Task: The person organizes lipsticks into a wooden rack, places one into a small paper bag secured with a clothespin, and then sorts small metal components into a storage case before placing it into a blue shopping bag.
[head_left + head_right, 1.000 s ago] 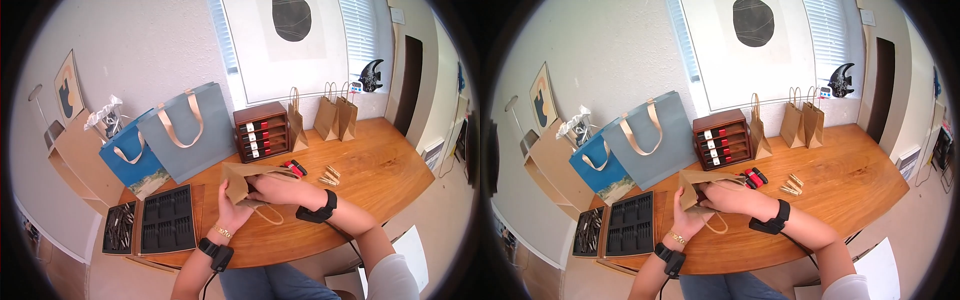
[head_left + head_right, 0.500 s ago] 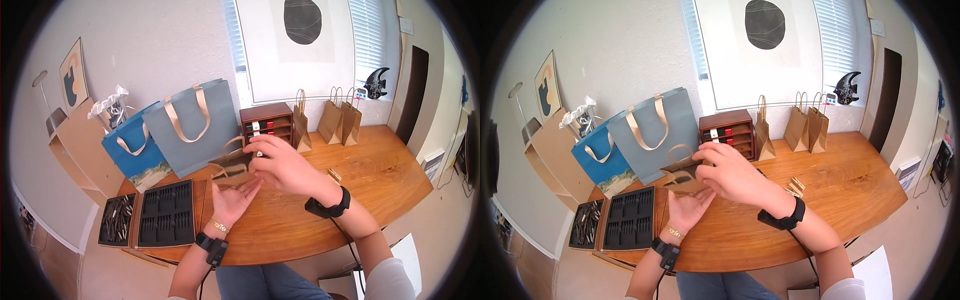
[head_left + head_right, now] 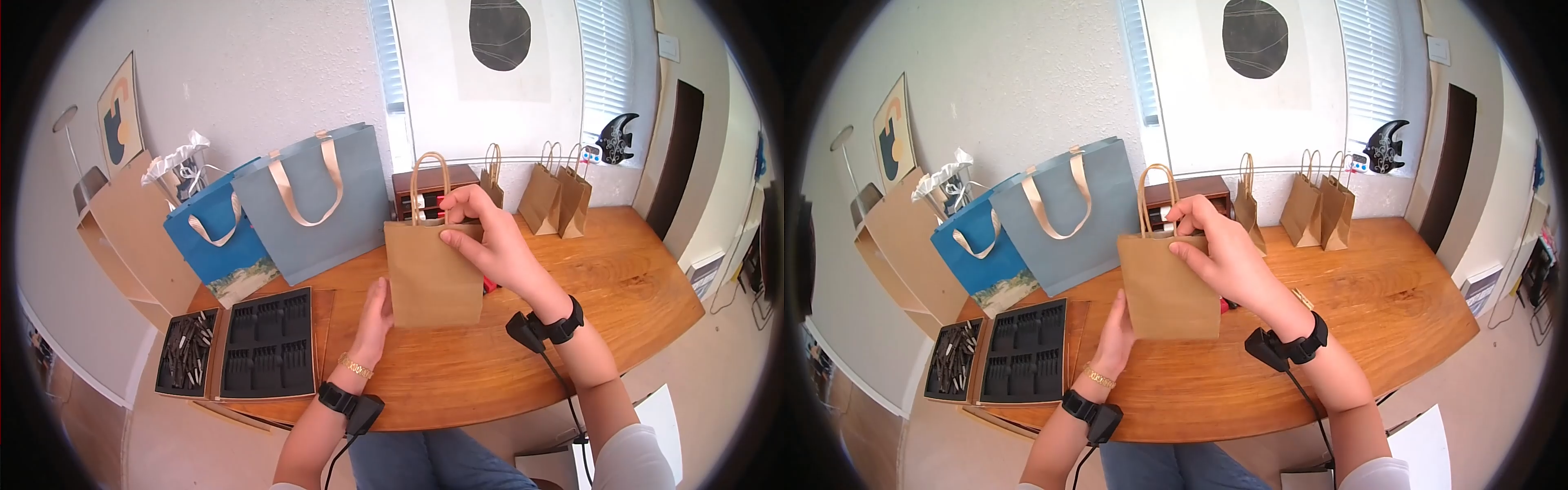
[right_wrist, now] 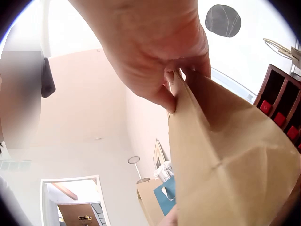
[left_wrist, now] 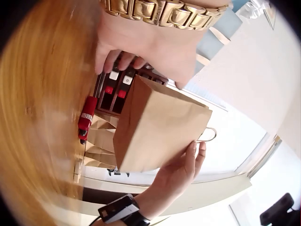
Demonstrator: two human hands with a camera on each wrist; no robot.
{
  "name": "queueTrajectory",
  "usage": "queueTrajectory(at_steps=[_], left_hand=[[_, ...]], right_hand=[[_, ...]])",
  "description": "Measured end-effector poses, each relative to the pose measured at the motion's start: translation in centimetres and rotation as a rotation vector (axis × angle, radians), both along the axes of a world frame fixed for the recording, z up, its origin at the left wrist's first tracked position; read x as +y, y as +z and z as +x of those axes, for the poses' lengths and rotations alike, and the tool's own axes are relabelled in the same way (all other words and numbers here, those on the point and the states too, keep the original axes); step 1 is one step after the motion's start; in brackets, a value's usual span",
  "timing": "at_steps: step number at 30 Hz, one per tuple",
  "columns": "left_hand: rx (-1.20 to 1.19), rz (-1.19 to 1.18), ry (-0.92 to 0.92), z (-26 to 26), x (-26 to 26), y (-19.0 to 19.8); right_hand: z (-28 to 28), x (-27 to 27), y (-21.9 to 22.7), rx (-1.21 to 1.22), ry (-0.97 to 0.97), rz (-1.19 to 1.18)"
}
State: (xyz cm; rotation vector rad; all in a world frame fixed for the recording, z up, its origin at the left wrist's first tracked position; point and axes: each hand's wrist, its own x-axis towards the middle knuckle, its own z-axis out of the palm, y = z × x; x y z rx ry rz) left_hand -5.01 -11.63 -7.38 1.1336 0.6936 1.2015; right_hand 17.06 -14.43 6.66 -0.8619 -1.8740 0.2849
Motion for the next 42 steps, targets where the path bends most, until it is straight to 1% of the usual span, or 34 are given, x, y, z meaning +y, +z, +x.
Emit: queueTrajectory(at_steps=[1,3,4,5,6,7,9,10,12,13,14,15,16,18,19,20,21,22,23,24,25,27,29,30,31,33,37,38,40,42], left_hand=[[-0.006,-0.003,-0.002,0.1,-0.2,-0.1],[-0.146,0.174,-0.034,0.0,-0.7,-0.2],[-0.146,0.172,-0.042,-0.2,-0.7,-0.3],[-0.218,0.177,-0.072,-0.4,-0.7,-0.6],[-0.291,0.178,-0.102,-0.5,-0.8,-0.2],[-0.291,0.174,-0.11,-0.5,-0.9,0.2],[0.039,0.273,0.07,-0.6,-1.2,1.5],[0.035,0.27,0.065,-0.7,-1.3,1.8],[0.009,0.203,0.121,-0.8,-1.2,2.1],[0.0,0.197,0.119,-0.8,-1.0,2.0],[-0.004,0.212,0.184,-0.7,-0.9,1.9],[-0.009,0.225,0.25,-0.7,-0.8,1.8],[-0.021,0.216,0.25,-0.7,-0.6,1.6],[-0.039,0.175,0.262,-1.0,-0.3,1.4],[-0.032,0.163,0.264,-0.9,-0.2,1.3],[-0.041,0.159,0.259,-0.9,-0.1,1.1],[-0.001,0.181,0.244,-1.0,0.0,0.9],[0.037,0.205,0.231,-0.9,0.1,0.8],[0.029,0.205,0.229,-0.7,0.1,0.7],[0.074,0.252,0.248,-0.6,0.1,0.7],[0.12,0.298,0.267,-0.5,0.0,0.7],[0.089,0.311,0.271,-0.1,-0.3,1.2],[0.054,0.321,0.28,0.0,-0.4,1.2],[0.093,0.322,0.269,-0.2,-0.4,1.1],[0.134,0.323,0.258,-0.3,-0.3,1.0],[0.13,0.307,0.256,-0.3,-0.3,0.7],[0.161,0.268,0.265,-0.4,-0.3,0.7],[0.157,0.268,0.277,-0.4,-0.4,0.8],[0.108,0.25,0.249,-0.3,-0.5,0.9],[0.082,0.259,0.263,-0.3,-0.6,1.2]], right_hand=[[-0.2,0.2,-0.4,0.03,0.033,0.009],[-1.0,0.2,-1.2,-0.008,0.04,0.015],[-1.5,0.1,-1.5,-0.036,0.047,0.024],[-2.0,0.0,-1.7,-0.063,0.043,0.079],[-2.3,0.1,-1.9,-0.062,0.067,0.077],[-2.5,0.3,-2.2,-0.078,0.079,0.092],[-2.6,0.4,-2.6,-0.098,0.085,0.1],[-2.6,0.4,-2.6,-0.093,0.117,0.123],[-2.2,0.6,-2.4,-0.097,0.145,0.142],[-1.7,0.8,-2.0,-0.044,0.08,0.127],[-1.0,0.9,-1.5,0.007,0.016,0.111],[-0.1,0.9,-0.9,-0.017,-0.088,-0.009],[1.0,0.7,0.0,-0.102,-0.14,-0.109],[3.5,0.8,0.8,-0.362,-0.256,-0.24],[4.4,0.7,0.9,-0.373,-0.26,-0.244],[5.3,0.8,0.7,-0.531,-0.333,-0.313],[6.0,0.9,0.5,-0.687,-0.406,-0.38],[6.6,1.1,0.2,-0.694,-0.412,-0.381],[7.1,1.5,-0.2,-0.736,-0.451,-0.446],[7.7,2.0,-0.7,-0.774,-0.49,-0.511],[8.3,2.4,-1.6,-0.778,-0.495,-0.511],[9.3,2.9,-4.0,-1.109,-0.524,-0.422],[9.9,3.0,-6.1,-1.148,-0.548,-0.449],[9.9,2.8,-6.9,-1.181,-0.568,-0.475],[10.0,2.6,-7.4,-1.187,-0.569,-0.473],[9.9,2.1,-8.3,-1.189,-0.618,-0.577],[9.7,1.4,-9.3,-1.188,-0.652,-0.603],[10.1,1.4,-9.9,-1.158,-0.637,-0.561],[9.8,1.2,-9.7,-1.139,-0.613,-0.504],[9.2,0.6,-8.3,-0.923,-0.438,-0.373]])
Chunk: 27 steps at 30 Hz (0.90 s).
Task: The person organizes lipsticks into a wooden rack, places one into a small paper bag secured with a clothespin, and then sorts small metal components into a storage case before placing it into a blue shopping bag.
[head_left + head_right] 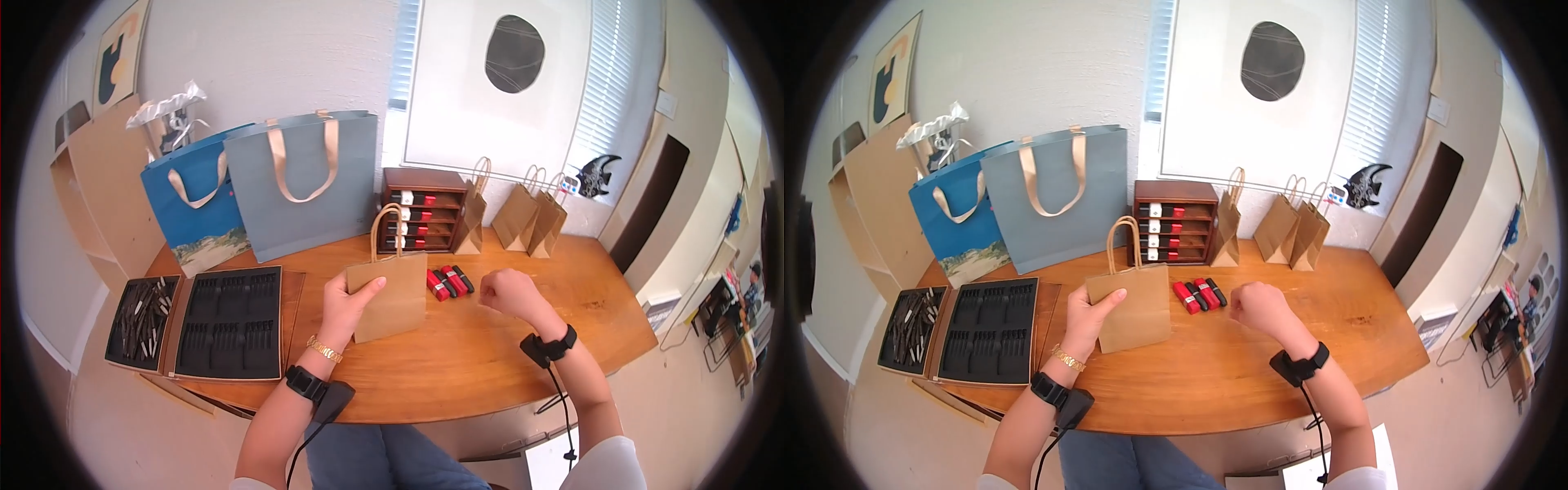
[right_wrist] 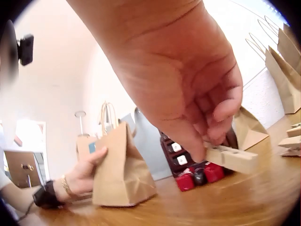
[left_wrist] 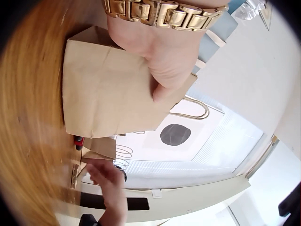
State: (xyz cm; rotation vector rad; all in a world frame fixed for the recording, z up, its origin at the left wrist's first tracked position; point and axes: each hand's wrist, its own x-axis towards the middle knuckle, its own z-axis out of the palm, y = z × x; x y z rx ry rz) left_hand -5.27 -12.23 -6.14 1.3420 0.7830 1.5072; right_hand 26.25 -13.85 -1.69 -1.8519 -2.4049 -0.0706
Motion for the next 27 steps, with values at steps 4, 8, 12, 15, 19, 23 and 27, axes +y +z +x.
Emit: queueTrajectory(at_steps=[4,8,12,15,19,23,27], left_hand=[[0.002,0.017,-0.01,-0.1,0.3,-0.4],[0.003,0.012,-0.022,0.0,0.2,-0.5],[-0.032,-0.004,-0.067,-0.1,0.1,-0.5],[-0.023,0.003,-0.072,0.0,0.0,-0.4],[-0.005,0.029,-0.101,0.0,-0.3,-0.2],[0.007,0.016,-0.118,-0.1,-0.4,-0.3],[-0.042,-0.01,-0.112,-0.1,-0.5,0.0]], right_hand=[[-4.3,-2.4,5.3,0.675,0.24,-0.037],[-8.6,-3.0,7.3,1.124,0.404,0.065],[-11.5,-0.6,6.6,1.275,0.579,0.134],[-12.1,0.7,5.6,1.302,0.58,0.107],[-12.4,1.2,4.6,1.208,0.563,0.136],[-12.9,0.6,5.0,1.016,0.514,0.238],[-13.3,-0.2,5.2,0.843,0.372,0.357]])
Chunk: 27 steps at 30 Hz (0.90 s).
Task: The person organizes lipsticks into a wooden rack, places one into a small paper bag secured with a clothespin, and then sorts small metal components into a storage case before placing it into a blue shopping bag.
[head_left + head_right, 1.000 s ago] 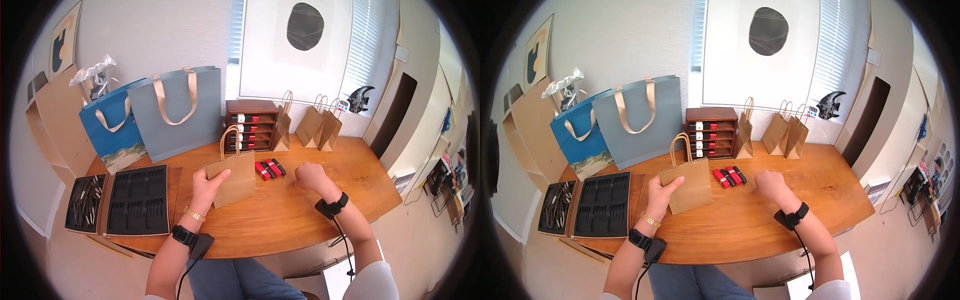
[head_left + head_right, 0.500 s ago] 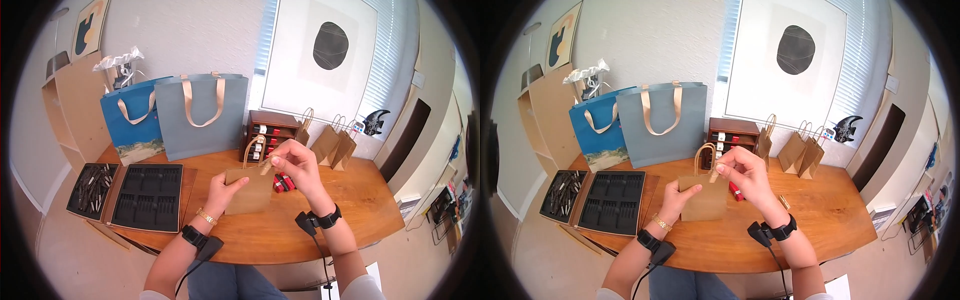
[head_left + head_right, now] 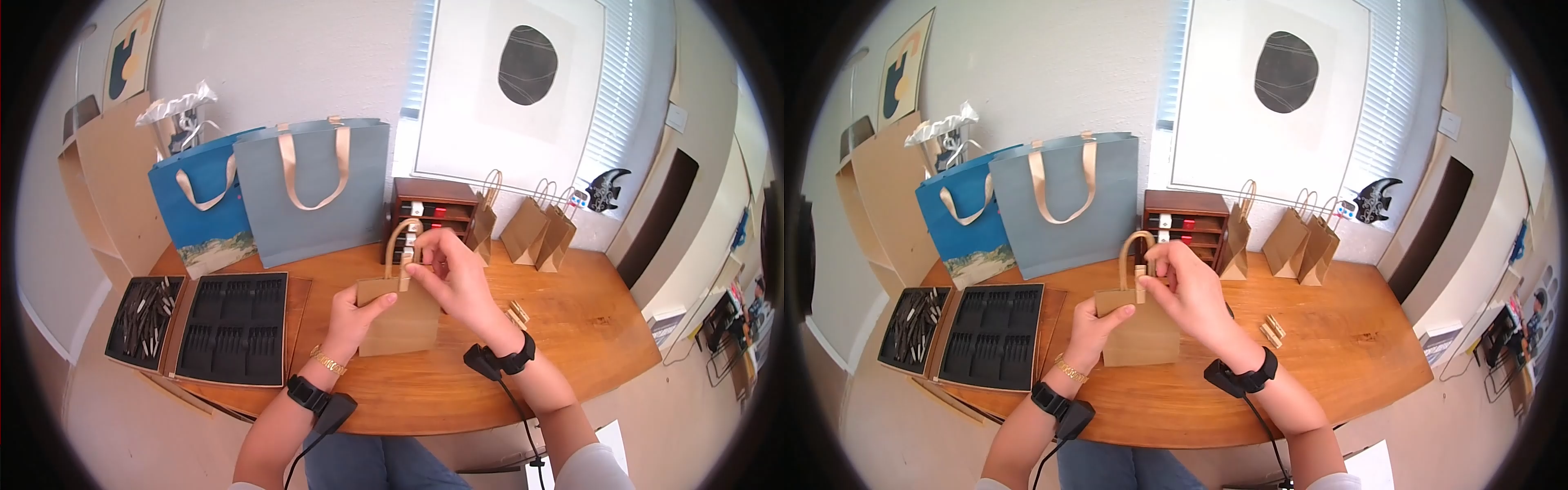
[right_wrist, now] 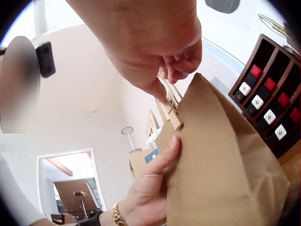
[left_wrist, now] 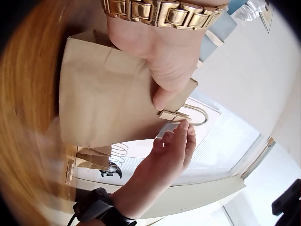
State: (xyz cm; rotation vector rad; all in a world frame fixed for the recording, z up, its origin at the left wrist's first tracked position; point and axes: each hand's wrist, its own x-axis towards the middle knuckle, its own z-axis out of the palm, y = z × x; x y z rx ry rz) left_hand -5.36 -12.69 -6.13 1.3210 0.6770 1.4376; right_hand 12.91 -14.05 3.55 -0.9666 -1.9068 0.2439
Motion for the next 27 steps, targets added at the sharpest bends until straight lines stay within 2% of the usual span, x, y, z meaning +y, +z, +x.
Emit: queueTrajectory(at_steps=[1,3,5,6,7,8,9,10,11,12,13,14,16,17,19,22,23,26,27], left_hand=[[-0.013,-0.014,0.02,-0.1,0.0,0.1],[-0.065,-0.026,0.012,-0.2,0.0,0.2],[-0.12,-0.044,0.006,-0.4,-0.1,0.2],[-0.156,-0.049,-0.024,-0.6,-0.1,0.3],[-0.191,-0.054,-0.052,-0.6,-0.1,0.4],[-0.185,-0.054,-0.061,-0.5,-0.2,0.5],[-0.13,-0.032,-0.042,-0.4,-0.4,0.5],[-0.077,-0.011,-0.021,-0.3,-0.4,0.6],[-0.071,-0.011,-0.024,0.0,-0.2,0.6],[-0.093,0.043,0.077,0.5,0.2,0.6],[-0.115,0.096,0.178,0.9,0.5,0.4],[-0.11,0.089,0.176,0.7,0.7,0.2],[-0.08,-0.113,0.208,-0.2,1.1,-0.2],[-0.076,-0.12,0.205,-0.5,1.2,-0.3],[-0.144,-0.28,0.1,-0.7,1.2,-0.4],[-0.107,-0.326,0.048,-0.6,1.2,-0.7],[-0.104,-0.328,0.045,-0.5,1.2,-0.8],[-0.049,-0.311,0.034,-0.4,1.3,-1.1],[-0.045,-0.31,0.021,-0.4,1.3,-1.1]], right_hand=[[-0.2,-0.4,0.2,0.009,-0.105,0.007],[0.5,-0.2,0.5,-0.048,-0.146,0.095],[1.7,0.0,0.9,-0.293,-0.045,0.172],[2.0,-0.6,1.6,-0.396,-0.021,0.047],[2.4,-0.7,2.0,-0.392,-0.031,0.047],[2.7,-0.7,2.3,-0.386,0.035,-0.078],[3.0,-0.6,2.5,-0.379,0.104,-0.201],[3.4,-0.5,2.9,-0.374,0.099,-0.201],[4.0,-0.3,3.2,-0.354,0.089,-0.095],[4.6,-0.1,3.4,-0.334,0.079,0.009],[5.2,-0.2,3.9,-0.198,0.031,-0.002],[6.0,-0.3,4.5,-0.052,-0.022,-0.008],[7.8,-0.6,5.7,0.204,-0.169,0.005],[8.8,-0.6,6.2,0.314,-0.264,0.027],[10.0,-0.9,7.0,0.555,-0.335,0.148],[12.7,0.1,7.0,0.606,-0.472,0.367],[13.5,0.4,6.8,0.607,-0.477,0.365],[15.6,2.2,5.7,0.435,-0.745,0.408],[16.0,3.0,5.1,0.437,-0.747,0.406]])
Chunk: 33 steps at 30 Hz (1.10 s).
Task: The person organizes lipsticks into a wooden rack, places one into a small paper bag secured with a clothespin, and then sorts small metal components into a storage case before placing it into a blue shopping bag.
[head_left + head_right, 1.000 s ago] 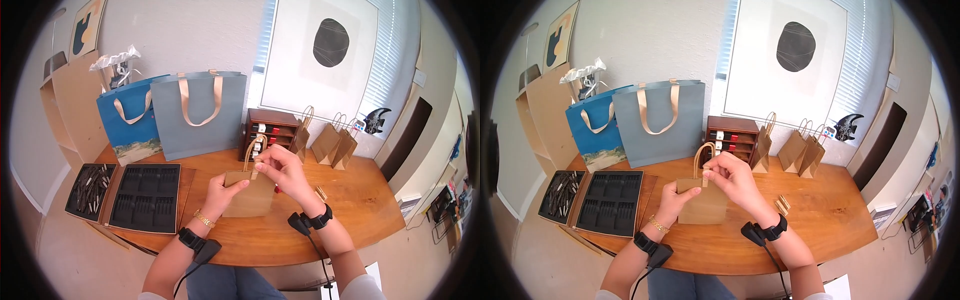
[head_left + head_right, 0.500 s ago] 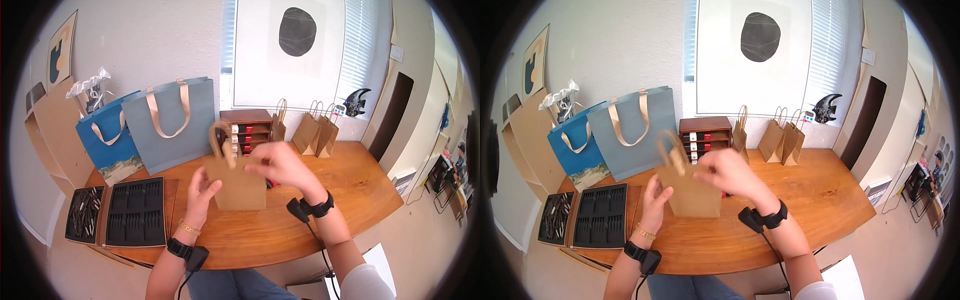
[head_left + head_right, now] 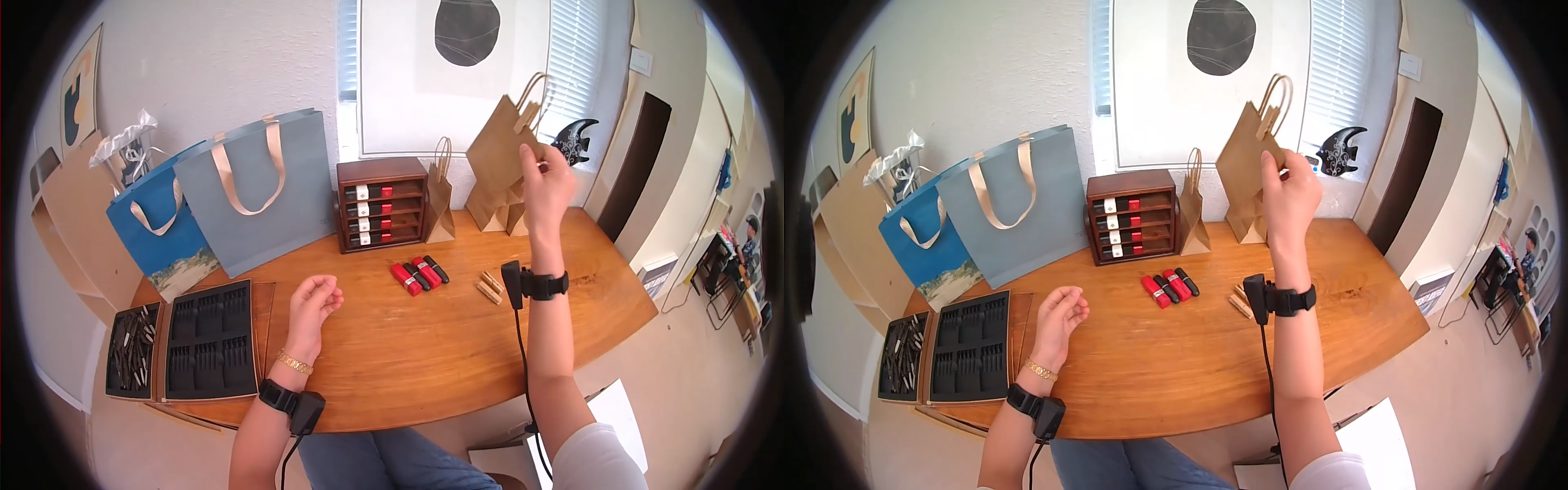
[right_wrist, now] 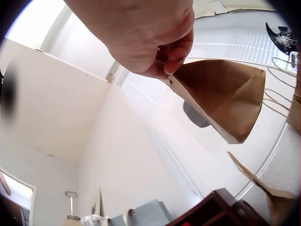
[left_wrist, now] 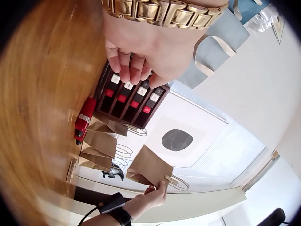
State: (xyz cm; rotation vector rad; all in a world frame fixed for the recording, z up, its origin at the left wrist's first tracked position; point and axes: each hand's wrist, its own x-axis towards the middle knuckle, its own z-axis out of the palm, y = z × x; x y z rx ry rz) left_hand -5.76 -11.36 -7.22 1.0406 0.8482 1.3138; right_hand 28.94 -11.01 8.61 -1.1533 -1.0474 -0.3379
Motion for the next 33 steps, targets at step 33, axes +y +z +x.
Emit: queueTrajectory(at_steps=[33], left_hand=[[0.046,-0.012,-0.062,-0.2,-0.1,0.3]], right_hand=[[7.6,10.7,-9.7,-0.25,-0.337,-0.69]])
